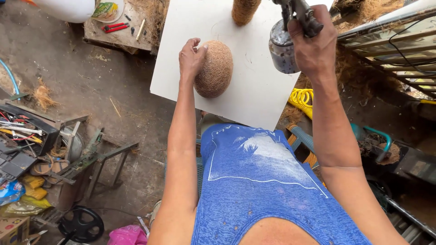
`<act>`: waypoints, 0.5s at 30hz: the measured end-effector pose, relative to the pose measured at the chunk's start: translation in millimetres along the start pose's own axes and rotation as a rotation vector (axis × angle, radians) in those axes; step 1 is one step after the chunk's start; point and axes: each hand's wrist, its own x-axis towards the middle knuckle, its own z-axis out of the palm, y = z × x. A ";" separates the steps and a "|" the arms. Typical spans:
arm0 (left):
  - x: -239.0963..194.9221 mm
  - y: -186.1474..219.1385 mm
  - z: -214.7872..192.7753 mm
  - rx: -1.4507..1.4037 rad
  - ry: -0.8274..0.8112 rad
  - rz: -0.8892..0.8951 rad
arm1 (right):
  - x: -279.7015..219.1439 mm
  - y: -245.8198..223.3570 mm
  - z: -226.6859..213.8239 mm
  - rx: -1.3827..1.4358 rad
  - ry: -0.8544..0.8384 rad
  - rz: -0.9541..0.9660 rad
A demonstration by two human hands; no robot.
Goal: The person sits on a stool and uses a spray gun to apply a coating to a coconut shell half, rotating it to cover the surface. After finishing, the person places the shell on a white table next to other finished items.
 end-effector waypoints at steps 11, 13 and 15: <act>-0.5 -12.8 -0.5 -0.014 -0.005 0.043 | 12.6 -18.8 5.4 0.038 0.031 -0.074; 1.5 -15.4 0.3 -0.015 0.000 0.029 | 15.5 -21.4 8.3 0.045 0.022 -0.047; -0.8 -14.4 -1.8 -0.020 0.005 0.027 | 14.1 -16.4 13.0 0.027 0.024 -0.020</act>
